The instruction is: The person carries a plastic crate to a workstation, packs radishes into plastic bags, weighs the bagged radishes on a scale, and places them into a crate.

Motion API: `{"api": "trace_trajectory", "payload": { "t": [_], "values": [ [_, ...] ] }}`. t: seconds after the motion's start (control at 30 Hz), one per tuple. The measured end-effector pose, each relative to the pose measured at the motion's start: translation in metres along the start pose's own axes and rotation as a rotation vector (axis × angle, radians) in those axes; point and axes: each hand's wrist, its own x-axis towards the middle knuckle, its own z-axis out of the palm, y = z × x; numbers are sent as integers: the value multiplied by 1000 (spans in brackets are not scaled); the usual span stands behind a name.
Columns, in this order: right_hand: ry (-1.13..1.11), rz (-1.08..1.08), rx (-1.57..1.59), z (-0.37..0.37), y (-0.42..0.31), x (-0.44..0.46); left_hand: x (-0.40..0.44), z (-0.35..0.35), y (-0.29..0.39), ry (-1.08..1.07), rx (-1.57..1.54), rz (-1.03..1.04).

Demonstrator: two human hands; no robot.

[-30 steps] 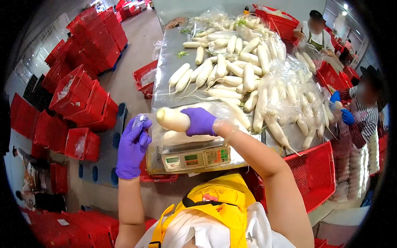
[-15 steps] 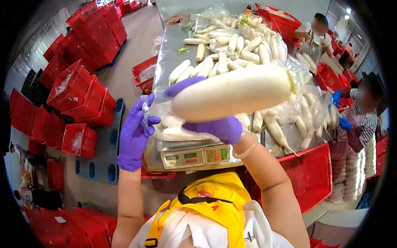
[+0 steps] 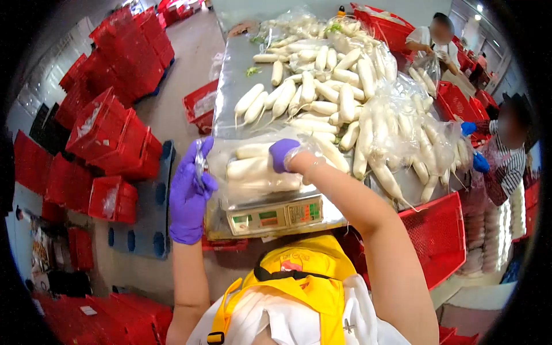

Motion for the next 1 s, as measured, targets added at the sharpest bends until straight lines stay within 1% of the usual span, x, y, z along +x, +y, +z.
{"api": "trace_trajectory", "payload": {
  "t": [0.03,0.07,0.13,0.2,0.27,0.33,0.4,0.47,0.5,0.53,0.6,0.63,0.67,0.73,0.8,0.83,0.87,0.9,0.93,0.97,1.0],
  "values": [
    [-30,11,-18,-2,2,-4,0,3,2,-3,103,15],
    [29,-24,-37,0,6,-12,1,4,3,-14,208,31],
    [69,36,-21,-2,3,-29,1,6,2,-14,184,29],
    [85,44,-38,3,8,-35,1,9,2,9,305,39],
    [114,75,-85,6,10,-40,0,10,1,22,310,27],
    [198,83,-115,7,13,-45,0,9,-8,52,383,120],
    [287,44,-149,3,12,-52,-4,7,-7,105,383,73],
    [321,-22,-94,-10,7,-76,-7,-1,-8,170,793,254],
    [359,-84,-76,-13,10,-88,-11,4,-2,232,866,271],
    [401,-145,-58,-14,15,-98,-14,1,-1,238,870,263],
    [521,-224,47,-13,14,-117,-19,-7,1,387,844,380],
    [562,-231,177,-14,7,-132,-21,-16,2,394,821,447],
    [589,-188,345,-17,-4,-144,-25,-20,5,398,821,440],
    [621,-79,519,-22,-6,-166,-33,-26,10,445,751,441],
    [835,-87,332,-21,6,-173,-35,-32,10,445,738,409],
    [899,-80,254,-22,15,-174,-34,-33,9,439,729,373],
    [909,-73,248,-15,21,-172,-33,-31,9,428,719,340],
    [962,-5,207,-3,29,-166,-30,-22,9,409,712,351],
    [1020,70,160,7,37,-163,-27,-5,7,359,908,450],
    [935,143,94,16,33,-160,-21,10,5,305,1096,556],
    [827,211,191,29,36,-152,-12,22,1,280,1075,583]
  ]
}}
